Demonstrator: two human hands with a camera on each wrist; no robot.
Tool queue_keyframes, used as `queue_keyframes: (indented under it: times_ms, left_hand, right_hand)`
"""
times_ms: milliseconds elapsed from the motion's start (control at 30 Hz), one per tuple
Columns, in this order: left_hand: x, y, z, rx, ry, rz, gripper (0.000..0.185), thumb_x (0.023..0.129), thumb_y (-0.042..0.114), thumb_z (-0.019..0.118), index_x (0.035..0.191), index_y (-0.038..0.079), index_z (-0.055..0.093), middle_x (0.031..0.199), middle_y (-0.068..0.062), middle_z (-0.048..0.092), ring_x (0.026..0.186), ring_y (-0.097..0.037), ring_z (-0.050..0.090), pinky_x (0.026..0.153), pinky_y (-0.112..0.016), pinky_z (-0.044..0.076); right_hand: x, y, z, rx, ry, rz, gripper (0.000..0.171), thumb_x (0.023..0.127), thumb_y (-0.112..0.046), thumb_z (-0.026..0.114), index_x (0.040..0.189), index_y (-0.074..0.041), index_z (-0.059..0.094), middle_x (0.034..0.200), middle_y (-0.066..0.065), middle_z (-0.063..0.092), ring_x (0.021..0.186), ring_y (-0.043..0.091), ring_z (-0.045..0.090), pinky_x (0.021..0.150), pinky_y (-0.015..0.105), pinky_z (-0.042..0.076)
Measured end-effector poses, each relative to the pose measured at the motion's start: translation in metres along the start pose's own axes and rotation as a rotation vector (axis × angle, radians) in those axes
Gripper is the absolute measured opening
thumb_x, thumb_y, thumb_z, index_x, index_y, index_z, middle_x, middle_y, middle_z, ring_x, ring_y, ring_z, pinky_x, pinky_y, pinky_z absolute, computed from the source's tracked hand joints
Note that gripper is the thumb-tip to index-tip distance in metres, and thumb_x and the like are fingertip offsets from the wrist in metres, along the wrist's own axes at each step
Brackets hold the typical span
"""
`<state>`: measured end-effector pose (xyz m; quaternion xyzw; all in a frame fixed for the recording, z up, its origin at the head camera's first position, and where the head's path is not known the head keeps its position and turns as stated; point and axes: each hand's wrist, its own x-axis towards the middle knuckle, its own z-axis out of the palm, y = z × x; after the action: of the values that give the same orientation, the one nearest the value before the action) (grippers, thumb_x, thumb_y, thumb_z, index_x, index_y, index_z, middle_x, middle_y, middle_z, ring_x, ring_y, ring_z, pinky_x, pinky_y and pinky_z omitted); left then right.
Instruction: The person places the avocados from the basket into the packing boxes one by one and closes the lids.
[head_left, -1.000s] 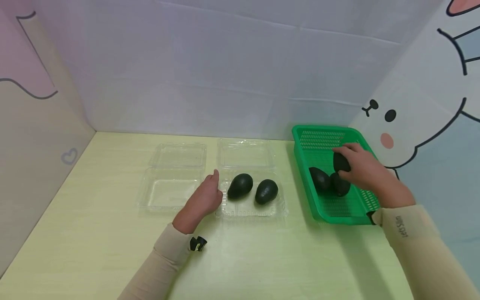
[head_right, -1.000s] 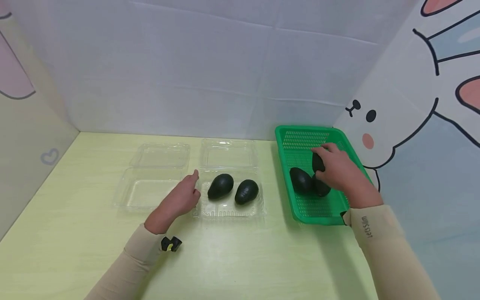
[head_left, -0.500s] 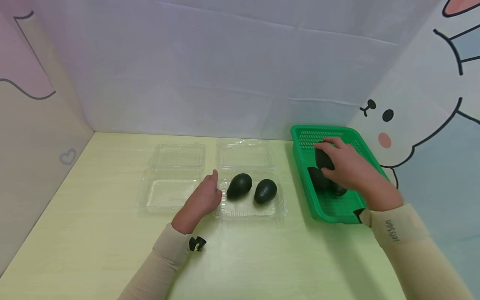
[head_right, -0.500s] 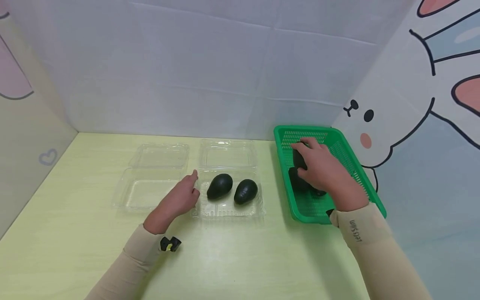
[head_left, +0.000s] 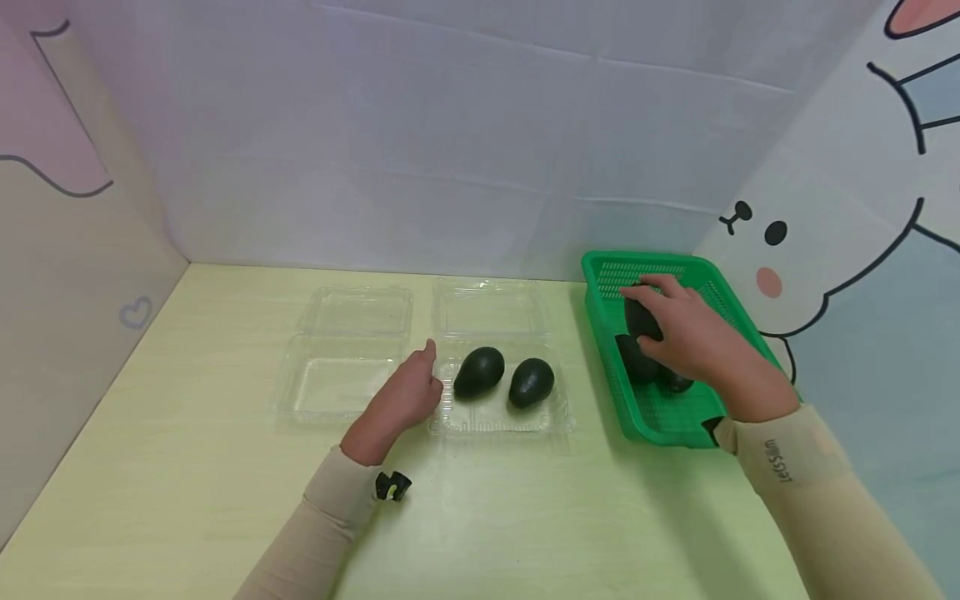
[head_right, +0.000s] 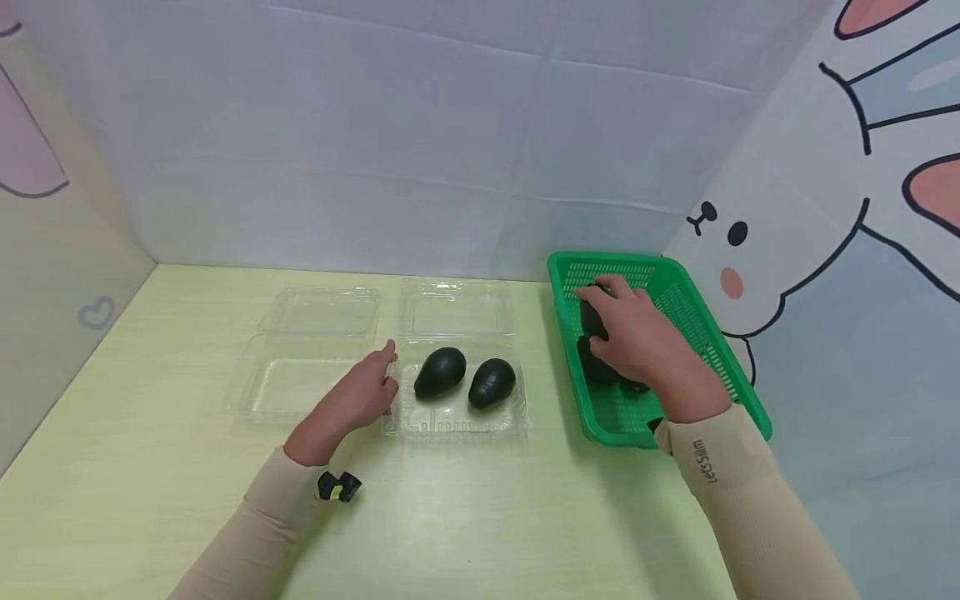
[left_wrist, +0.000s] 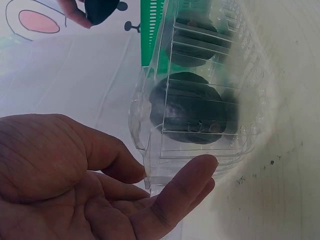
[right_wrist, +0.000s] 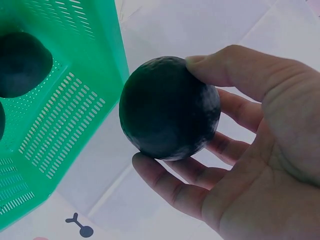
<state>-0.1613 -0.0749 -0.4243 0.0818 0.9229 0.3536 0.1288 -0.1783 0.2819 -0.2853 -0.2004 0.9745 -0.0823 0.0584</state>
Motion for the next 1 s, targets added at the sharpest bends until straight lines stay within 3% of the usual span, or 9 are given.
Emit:
queue_keyframes:
  times_ms: [467,767,1000]
  left_hand:
    - [0.001,0.000,0.000,-0.004,-0.008,0.002,0.067,0.099,-0.001,0.045,0.157,-0.015,0.016,0.154,-0.035,0.037,0.102,-0.033,0.051,0.081,-0.043,0.047]
    - [0.003,-0.001,0.001,-0.006,-0.006,0.011,0.066,0.099,-0.001,0.044,0.157,-0.015,0.016,0.154,-0.035,0.037,0.110,-0.033,0.051,0.089,-0.045,0.046]
    - [0.001,0.000,0.000,0.001,-0.007,0.000,0.066,0.099,-0.001,0.044,0.157,-0.015,0.016,0.155,-0.035,0.037,0.108,-0.033,0.051,0.087,-0.045,0.046]
  right_hand:
    - [0.002,-0.003,0.001,0.002,-0.005,0.020,0.064,0.096,-0.003,0.066,0.155,0.000,0.040,0.158,0.031,0.025,0.133,0.062,0.032,0.096,0.068,0.042]
    - [0.009,-0.011,0.003,0.002,-0.016,0.030,0.064,0.097,-0.005,0.067,0.156,-0.002,0.041,0.158,0.030,0.026,0.137,0.059,0.031,0.101,0.068,0.041]
    - [0.015,-0.024,0.007,0.000,0.002,0.001,0.062,0.097,-0.004,0.066,0.155,-0.004,0.043,0.159,0.027,0.028,0.137,0.056,0.035,0.105,0.067,0.040]
